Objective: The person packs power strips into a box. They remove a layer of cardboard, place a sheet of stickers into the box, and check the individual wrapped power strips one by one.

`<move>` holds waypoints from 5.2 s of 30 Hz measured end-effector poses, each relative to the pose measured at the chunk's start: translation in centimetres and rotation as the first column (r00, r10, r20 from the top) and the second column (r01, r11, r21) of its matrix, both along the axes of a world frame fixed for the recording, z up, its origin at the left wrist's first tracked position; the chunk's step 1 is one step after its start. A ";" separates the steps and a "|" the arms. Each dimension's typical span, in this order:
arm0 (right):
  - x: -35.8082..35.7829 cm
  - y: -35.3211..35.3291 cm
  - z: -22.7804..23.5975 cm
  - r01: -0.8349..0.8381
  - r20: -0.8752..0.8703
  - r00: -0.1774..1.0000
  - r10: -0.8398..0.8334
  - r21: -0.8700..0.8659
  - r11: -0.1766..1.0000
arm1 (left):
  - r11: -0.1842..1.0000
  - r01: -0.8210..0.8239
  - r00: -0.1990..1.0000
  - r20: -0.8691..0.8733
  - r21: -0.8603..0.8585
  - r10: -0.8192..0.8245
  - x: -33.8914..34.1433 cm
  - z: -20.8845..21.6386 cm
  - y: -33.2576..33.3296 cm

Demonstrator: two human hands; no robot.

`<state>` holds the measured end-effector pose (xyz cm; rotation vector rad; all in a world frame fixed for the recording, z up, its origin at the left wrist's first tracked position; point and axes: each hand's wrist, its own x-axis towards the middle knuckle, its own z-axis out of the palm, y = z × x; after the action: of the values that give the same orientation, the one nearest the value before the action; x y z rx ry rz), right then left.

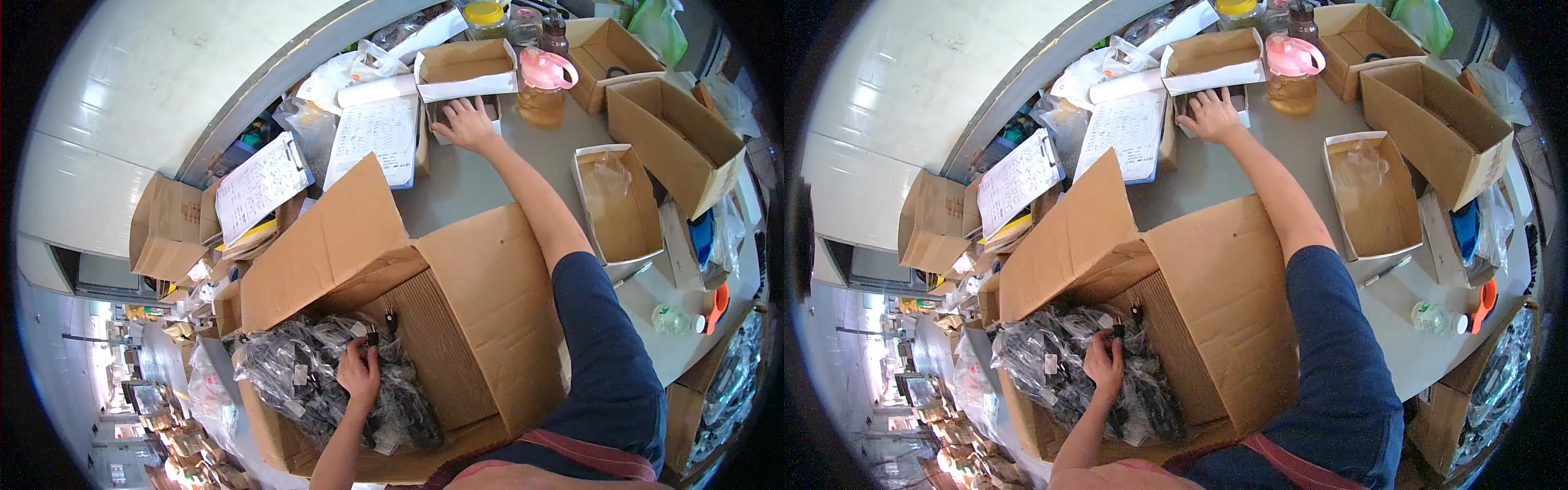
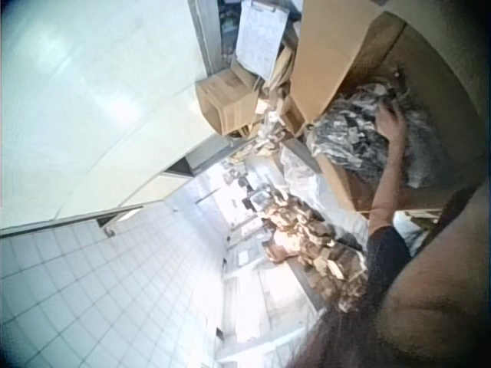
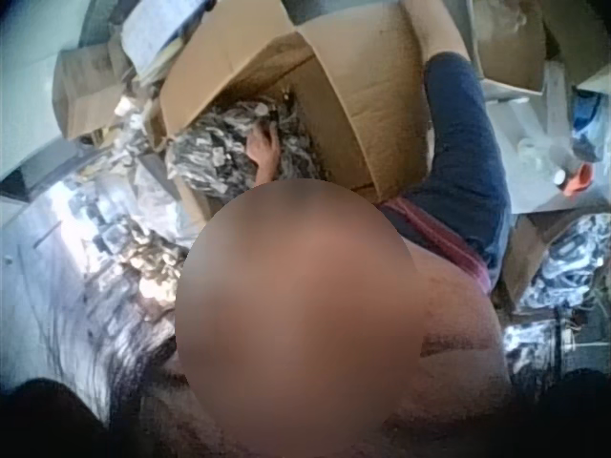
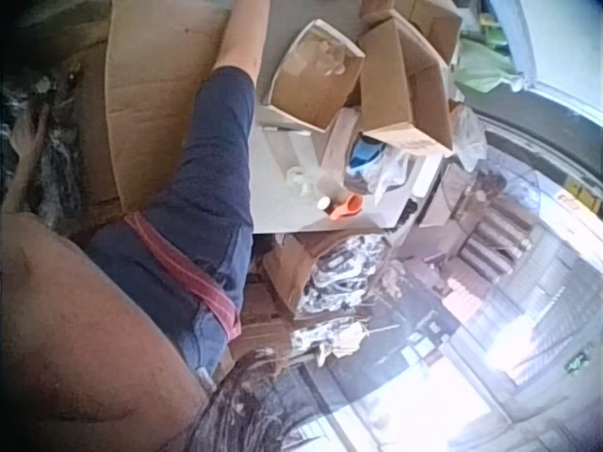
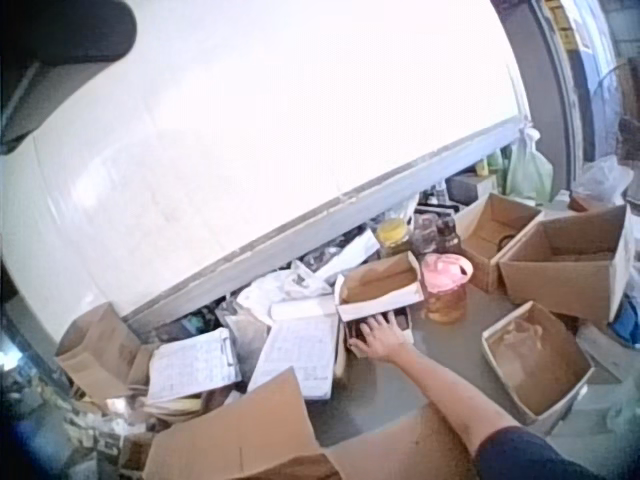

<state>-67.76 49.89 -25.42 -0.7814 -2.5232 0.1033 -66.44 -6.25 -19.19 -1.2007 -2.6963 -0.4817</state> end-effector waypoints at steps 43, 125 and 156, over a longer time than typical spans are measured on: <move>3.9 -2.0 1.0 0.148 0.243 0.968 -0.070 -0.321 0.935 | 0.999 0.042 0.997 0.068 -0.004 -0.042 -0.1 0.2 0.2; -1.8 2.8 -1.9 0.336 0.144 0.941 -0.306 -0.491 0.804 | 0.997 -0.052 0.979 0.201 0.048 0.042 -0.6 -1.7 0.5; -1.1 1.9 -1.5 0.322 0.161 0.947 -0.279 -0.507 0.800 | 0.995 -0.045 0.979 0.200 0.084 0.027 -0.7 -1.6 0.7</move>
<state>-68.85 51.79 -26.97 -1.4194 -2.4209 0.6972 -67.15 -5.52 -20.78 -1.1335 -2.8212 -0.7446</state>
